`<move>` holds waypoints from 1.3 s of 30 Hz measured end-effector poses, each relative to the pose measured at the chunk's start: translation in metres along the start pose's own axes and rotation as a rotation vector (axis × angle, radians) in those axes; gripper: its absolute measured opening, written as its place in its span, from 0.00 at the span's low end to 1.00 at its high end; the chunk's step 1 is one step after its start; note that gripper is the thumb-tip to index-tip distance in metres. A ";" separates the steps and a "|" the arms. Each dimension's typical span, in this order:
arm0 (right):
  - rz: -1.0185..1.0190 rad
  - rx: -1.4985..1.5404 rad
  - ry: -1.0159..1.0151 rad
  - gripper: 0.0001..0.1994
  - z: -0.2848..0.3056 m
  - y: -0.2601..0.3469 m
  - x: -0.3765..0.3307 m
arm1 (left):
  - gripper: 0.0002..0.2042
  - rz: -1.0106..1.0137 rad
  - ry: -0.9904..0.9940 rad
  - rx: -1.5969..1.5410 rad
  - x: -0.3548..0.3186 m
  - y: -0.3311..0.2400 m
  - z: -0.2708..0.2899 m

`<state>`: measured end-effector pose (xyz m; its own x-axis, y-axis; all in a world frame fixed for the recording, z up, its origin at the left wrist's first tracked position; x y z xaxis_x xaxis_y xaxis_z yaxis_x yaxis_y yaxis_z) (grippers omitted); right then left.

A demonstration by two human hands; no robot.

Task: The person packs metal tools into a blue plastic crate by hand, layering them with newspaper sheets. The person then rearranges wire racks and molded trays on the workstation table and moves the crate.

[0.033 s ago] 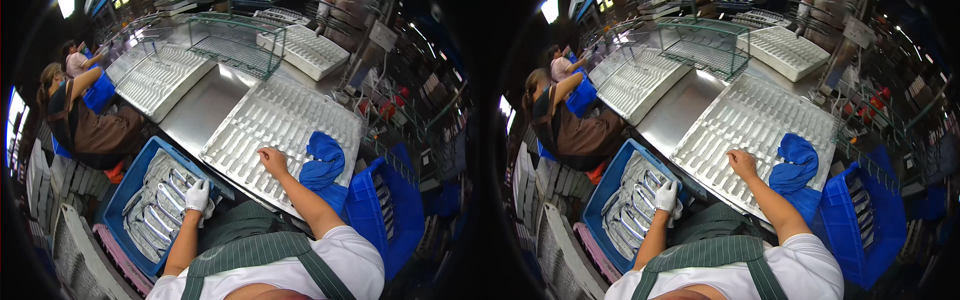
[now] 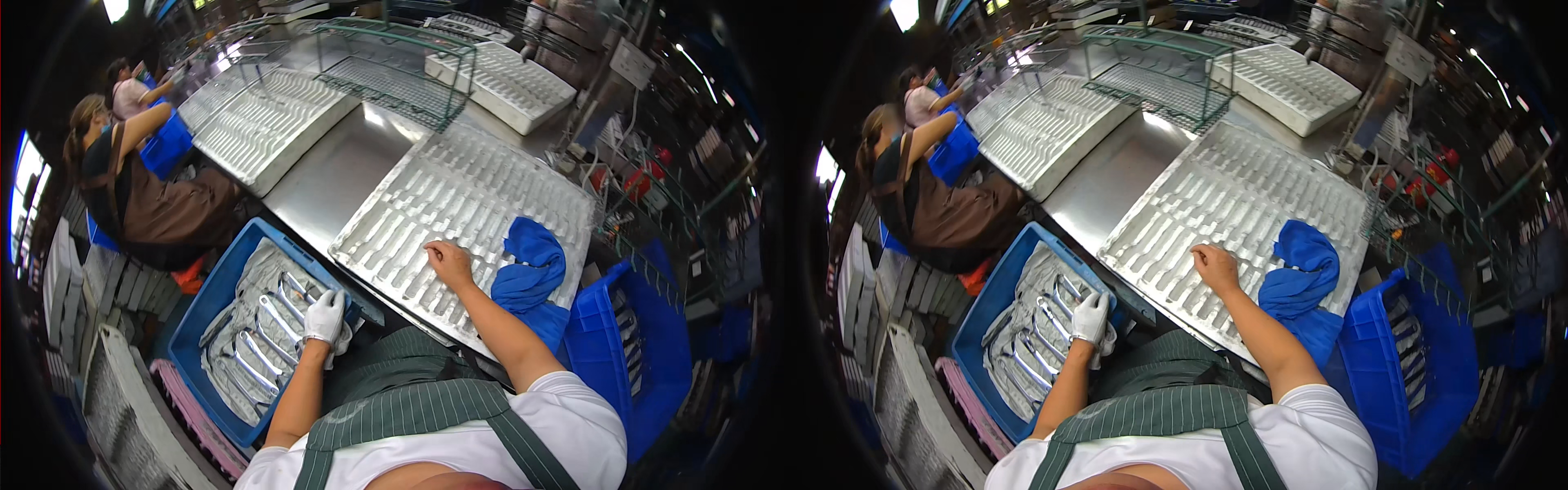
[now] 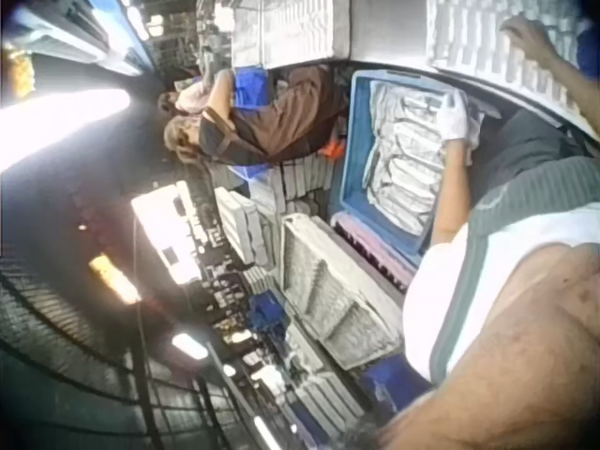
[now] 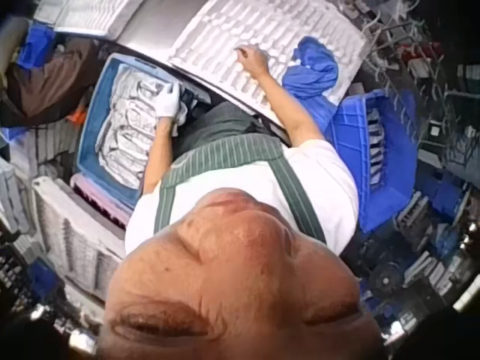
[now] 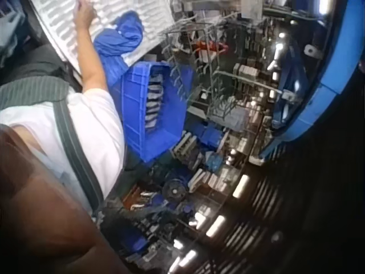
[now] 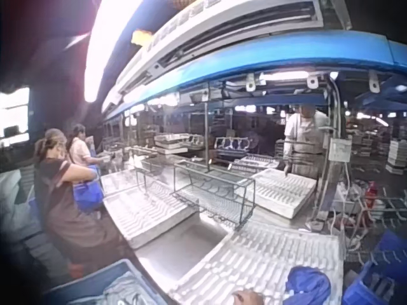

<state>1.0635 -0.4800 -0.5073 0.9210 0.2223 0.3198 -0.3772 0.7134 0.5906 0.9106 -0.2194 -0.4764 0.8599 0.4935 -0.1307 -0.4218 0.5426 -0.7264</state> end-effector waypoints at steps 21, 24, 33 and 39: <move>-0.305 0.622 -0.417 0.12 0.056 -0.041 0.041 | 0.17 -0.097 -0.052 0.026 -0.002 -0.006 0.002; -0.370 0.741 -0.650 0.12 0.079 -0.061 0.061 | 0.17 -0.073 -0.037 0.041 -0.003 -0.008 0.005; -0.346 0.390 -0.793 0.22 0.156 -0.149 0.174 | 0.15 -0.123 -0.031 0.054 -0.005 -0.013 -0.005; -0.805 0.756 -0.380 0.44 0.092 -0.087 0.224 | 0.14 -0.100 -0.097 0.111 -0.006 -0.001 0.003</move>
<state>1.2935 -0.5530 -0.4191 0.8806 -0.4186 -0.2221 0.2225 -0.0486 0.9737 0.9046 -0.2212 -0.4733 0.8695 0.4939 0.0080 -0.3695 0.6611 -0.6530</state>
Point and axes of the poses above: each hand's wrist, its own x-axis towards the middle knuckle, its own z-axis out of the back of the hand, y = z × x, the point moved 5 cm from there along x, towards the middle knuckle, and after that the axes turned 10 degrees about -x, right-handed, at the moved point
